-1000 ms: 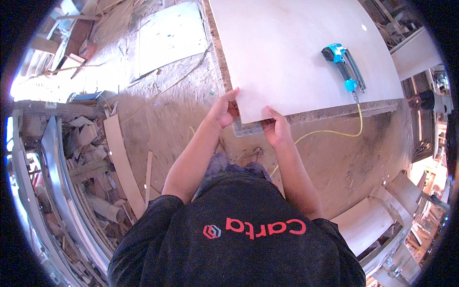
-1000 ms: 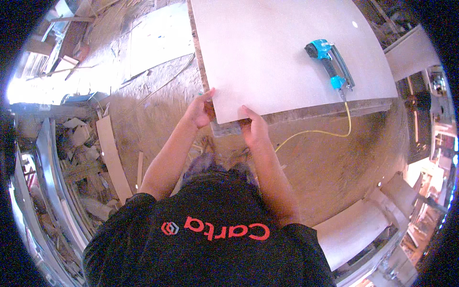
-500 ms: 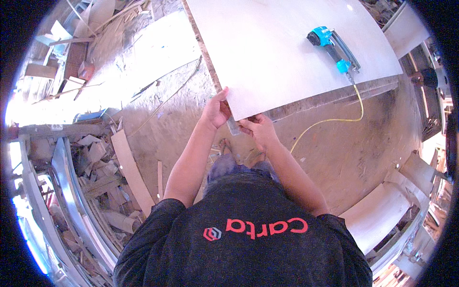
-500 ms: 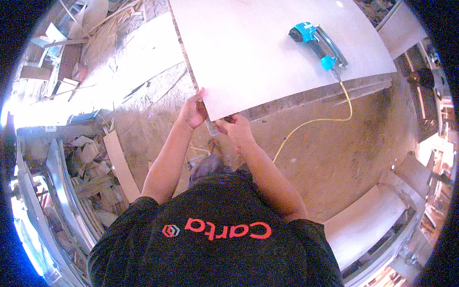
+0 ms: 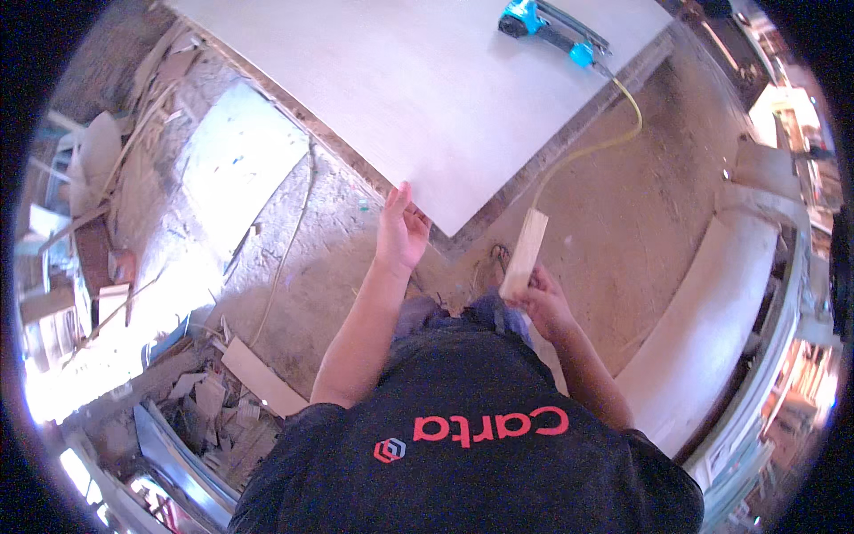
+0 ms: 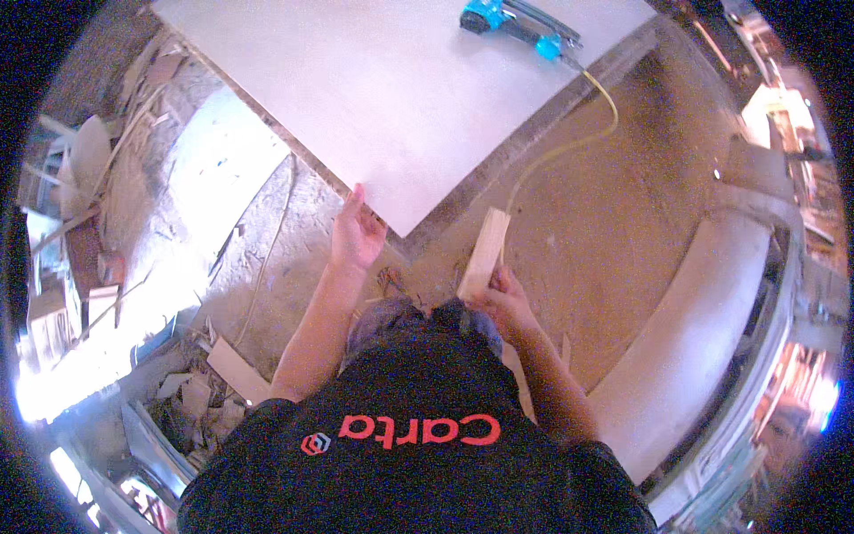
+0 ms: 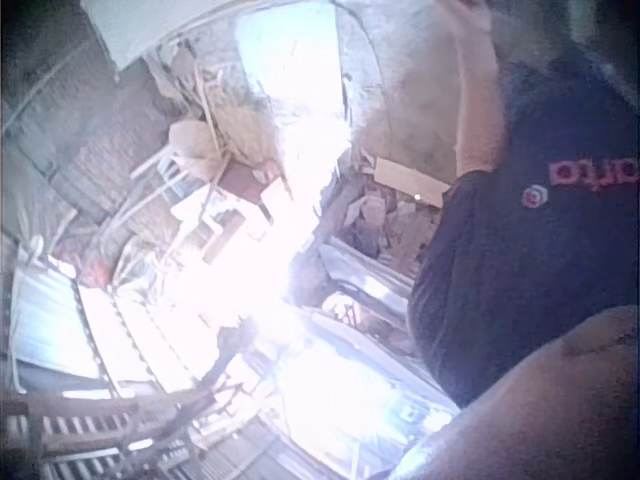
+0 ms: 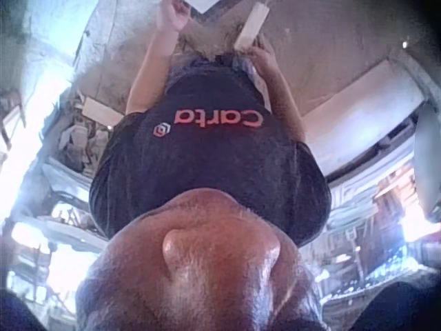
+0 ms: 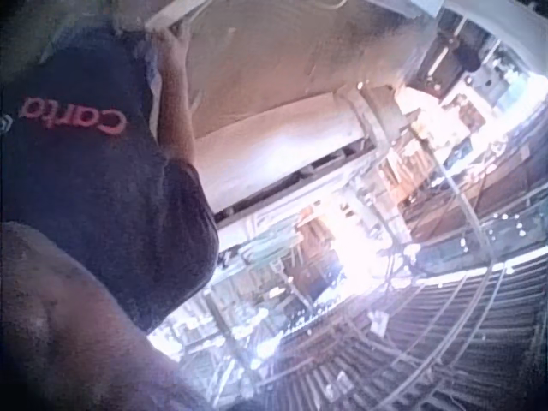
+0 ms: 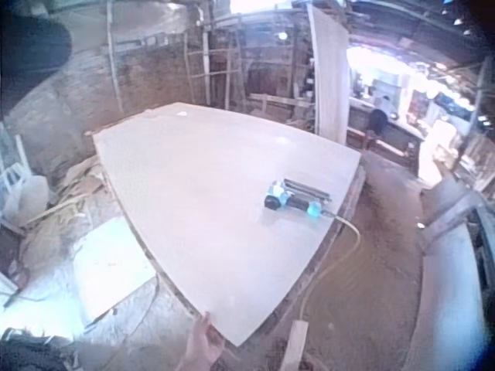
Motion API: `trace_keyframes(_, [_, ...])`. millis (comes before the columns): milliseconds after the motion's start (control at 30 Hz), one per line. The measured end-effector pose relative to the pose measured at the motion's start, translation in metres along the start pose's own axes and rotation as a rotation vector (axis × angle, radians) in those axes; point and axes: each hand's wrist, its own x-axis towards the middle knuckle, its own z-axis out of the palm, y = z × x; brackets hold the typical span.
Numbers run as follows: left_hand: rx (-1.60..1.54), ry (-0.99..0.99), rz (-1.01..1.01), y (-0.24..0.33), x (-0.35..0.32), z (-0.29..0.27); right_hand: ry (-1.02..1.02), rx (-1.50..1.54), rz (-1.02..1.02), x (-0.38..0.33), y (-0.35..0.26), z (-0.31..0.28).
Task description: The person positions a large white board onto a wooden frame, aligns it, and secures it using a nail gun. They handle small wooden pieces and the board repeatedly to fit and fasten them.
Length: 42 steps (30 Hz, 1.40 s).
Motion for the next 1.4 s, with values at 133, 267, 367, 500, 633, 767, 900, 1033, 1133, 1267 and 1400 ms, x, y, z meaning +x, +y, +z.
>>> trace_keyframes(133, [0.028,-0.053,-0.107,0.001,0.006,-0.016,0.142,-0.099,-0.104,0.036,0.011,0.064])
trace_keyframes(267, [-0.025,-0.145,-0.117,0.004,0.005,-0.009,0.111,-0.04,-0.203,0.06,0.013,0.117])
trace_keyframes(367, [-0.027,-0.15,-0.123,0.006,0.007,-0.014,-0.002,0.137,-0.266,0.067,0.01,0.121])
trace_keyframes(500, [0.011,-0.155,-0.113,0.006,0.005,-0.013,-0.156,0.472,-0.161,0.075,0.013,0.107])
trace_keyframes(633, [0.026,-0.141,-0.124,0.005,0.004,-0.014,-0.138,0.503,-0.179,0.091,0.021,0.107])
trace_keyframes(767, [0.054,-0.155,-0.119,0.005,0.006,-0.018,-0.147,0.552,-0.151,0.094,0.022,0.115])
trace_keyframes(900, [0.074,-0.135,-0.122,0.005,0.001,-0.011,-0.222,0.615,-0.138,0.1,0.028,0.111])
trace_keyframes(1033, [0.103,-0.145,-0.112,0.006,0.0,-0.011,-0.294,0.716,-0.087,0.101,0.027,0.11])
trace_keyframes(1133, [0.159,-0.142,-0.081,0.007,-0.001,-0.008,-0.363,0.806,-0.054,0.095,0.02,0.117])
trace_keyframes(1267, [0.17,-0.107,-0.094,0.009,-0.008,0.001,-0.313,0.783,-0.048,0.099,0.024,0.117])
trace_keyframes(1400, [0.141,-0.085,-0.09,0.008,-0.008,0.006,-0.301,0.775,-0.089,0.098,0.024,0.122])
